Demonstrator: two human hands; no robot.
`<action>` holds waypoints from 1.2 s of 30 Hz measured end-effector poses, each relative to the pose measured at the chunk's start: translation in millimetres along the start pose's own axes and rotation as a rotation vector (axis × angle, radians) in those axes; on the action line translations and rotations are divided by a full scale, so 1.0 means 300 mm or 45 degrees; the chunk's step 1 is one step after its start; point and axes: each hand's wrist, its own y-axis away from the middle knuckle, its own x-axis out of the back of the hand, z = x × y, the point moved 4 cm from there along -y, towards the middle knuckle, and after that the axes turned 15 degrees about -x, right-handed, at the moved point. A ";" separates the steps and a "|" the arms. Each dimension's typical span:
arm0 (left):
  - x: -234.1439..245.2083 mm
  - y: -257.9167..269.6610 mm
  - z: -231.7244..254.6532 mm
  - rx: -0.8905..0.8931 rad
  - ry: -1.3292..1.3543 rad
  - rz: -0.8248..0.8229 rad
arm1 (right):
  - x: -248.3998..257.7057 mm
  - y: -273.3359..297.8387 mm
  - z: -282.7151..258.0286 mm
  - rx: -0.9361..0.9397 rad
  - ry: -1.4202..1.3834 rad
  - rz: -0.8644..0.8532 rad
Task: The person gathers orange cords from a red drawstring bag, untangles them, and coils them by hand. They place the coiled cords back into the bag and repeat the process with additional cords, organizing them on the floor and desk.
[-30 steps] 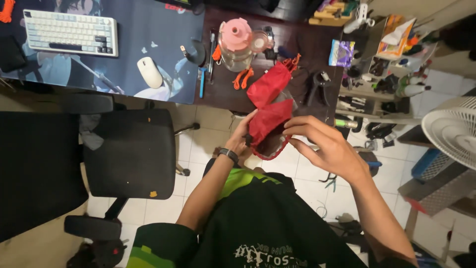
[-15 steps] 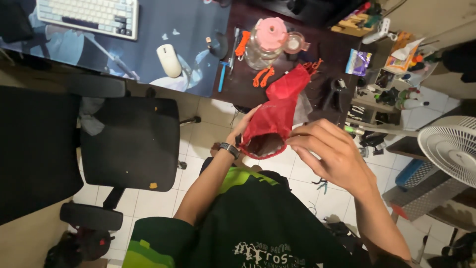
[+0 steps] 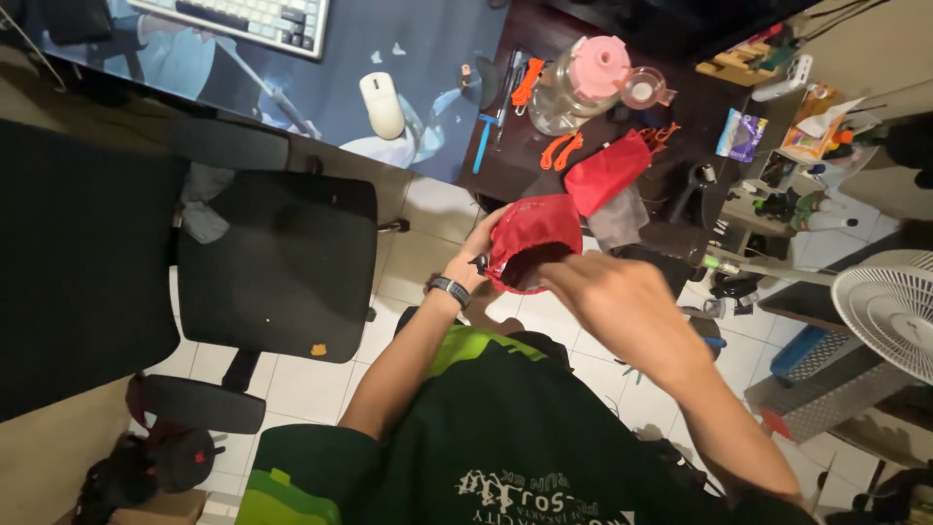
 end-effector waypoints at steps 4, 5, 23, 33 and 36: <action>-0.002 0.037 0.042 0.009 0.018 0.041 | -0.244 -0.074 -0.005 0.010 0.339 -0.281; 0.005 0.039 0.050 0.004 0.018 0.060 | -0.313 -0.092 0.002 0.006 0.397 -0.328; 0.194 0.037 0.110 0.127 -0.253 -0.028 | -0.563 -0.187 0.013 0.347 0.317 -0.360; 0.140 0.052 0.111 0.118 -0.251 0.161 | -0.491 -0.163 0.076 0.285 0.267 -0.231; 0.172 0.042 0.130 0.013 -0.230 0.136 | -0.390 -0.169 0.063 0.160 0.147 -0.226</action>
